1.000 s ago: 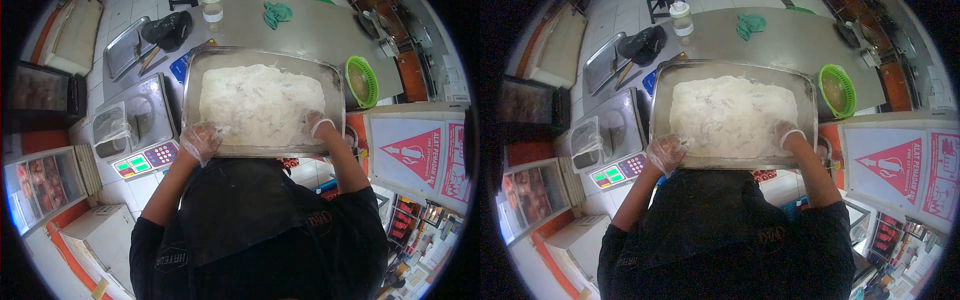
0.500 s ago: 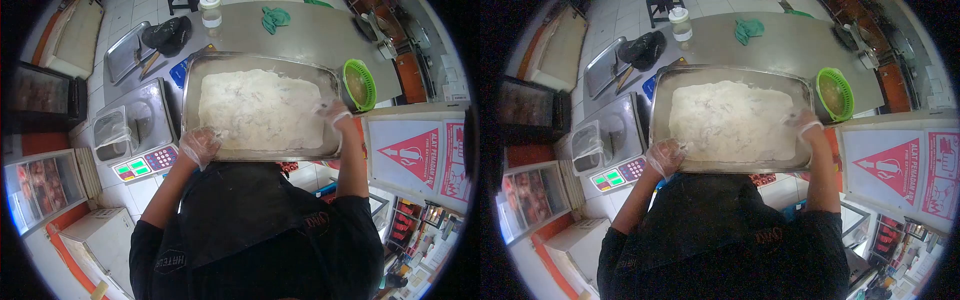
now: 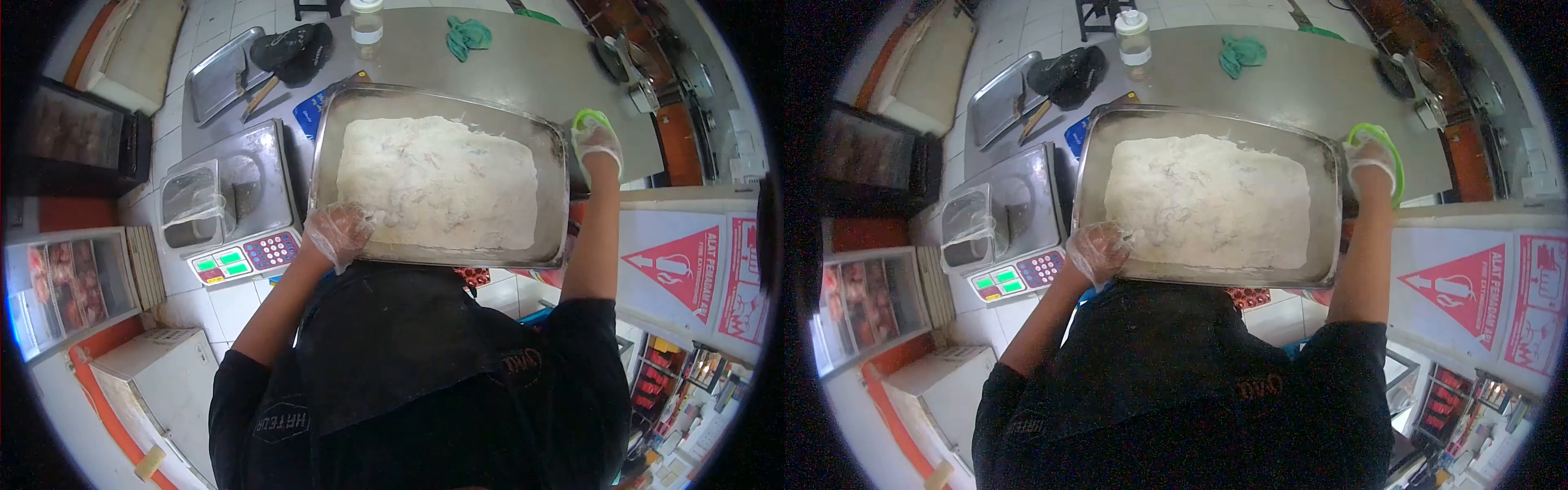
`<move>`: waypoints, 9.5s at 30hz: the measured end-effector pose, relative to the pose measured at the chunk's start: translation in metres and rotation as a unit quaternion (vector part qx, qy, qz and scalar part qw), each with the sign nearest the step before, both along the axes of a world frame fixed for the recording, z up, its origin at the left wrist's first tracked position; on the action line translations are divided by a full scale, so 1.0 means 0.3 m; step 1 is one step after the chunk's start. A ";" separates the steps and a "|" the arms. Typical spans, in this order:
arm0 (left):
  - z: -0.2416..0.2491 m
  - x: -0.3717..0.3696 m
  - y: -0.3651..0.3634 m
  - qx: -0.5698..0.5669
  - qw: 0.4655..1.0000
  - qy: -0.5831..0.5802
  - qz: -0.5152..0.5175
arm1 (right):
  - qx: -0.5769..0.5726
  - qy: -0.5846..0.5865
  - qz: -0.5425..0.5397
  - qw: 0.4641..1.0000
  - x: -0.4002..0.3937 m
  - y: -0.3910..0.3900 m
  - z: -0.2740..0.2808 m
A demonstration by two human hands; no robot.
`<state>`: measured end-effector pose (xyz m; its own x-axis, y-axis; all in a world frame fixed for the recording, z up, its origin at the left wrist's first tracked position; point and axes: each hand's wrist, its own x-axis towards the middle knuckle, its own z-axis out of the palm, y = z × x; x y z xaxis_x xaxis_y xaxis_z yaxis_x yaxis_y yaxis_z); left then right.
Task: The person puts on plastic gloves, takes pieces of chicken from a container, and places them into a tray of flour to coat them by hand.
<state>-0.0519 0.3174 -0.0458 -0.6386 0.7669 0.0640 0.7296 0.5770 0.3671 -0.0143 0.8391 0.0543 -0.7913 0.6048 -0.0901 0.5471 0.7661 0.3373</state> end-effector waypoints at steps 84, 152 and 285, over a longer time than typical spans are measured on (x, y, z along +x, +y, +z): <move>0.007 0.033 0.008 -0.007 0.999 -0.026 -0.019 | -0.407 -0.171 0.215 0.871 0.062 -0.533 -0.220; 0.018 0.042 0.021 -0.023 0.999 -0.027 0.027 | -0.591 -0.068 0.125 0.794 0.140 -0.433 -0.102; -0.002 0.030 0.015 -0.016 0.997 -0.067 0.019 | -0.186 -0.101 0.222 0.952 -0.137 -0.571 -0.279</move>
<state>-0.0429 0.3218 -0.0465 -0.6687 0.7420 -0.0485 0.6526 0.6169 0.4399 -0.0554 0.6678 -0.0294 -0.9050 0.1105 -0.4107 0.0935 0.9937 0.0613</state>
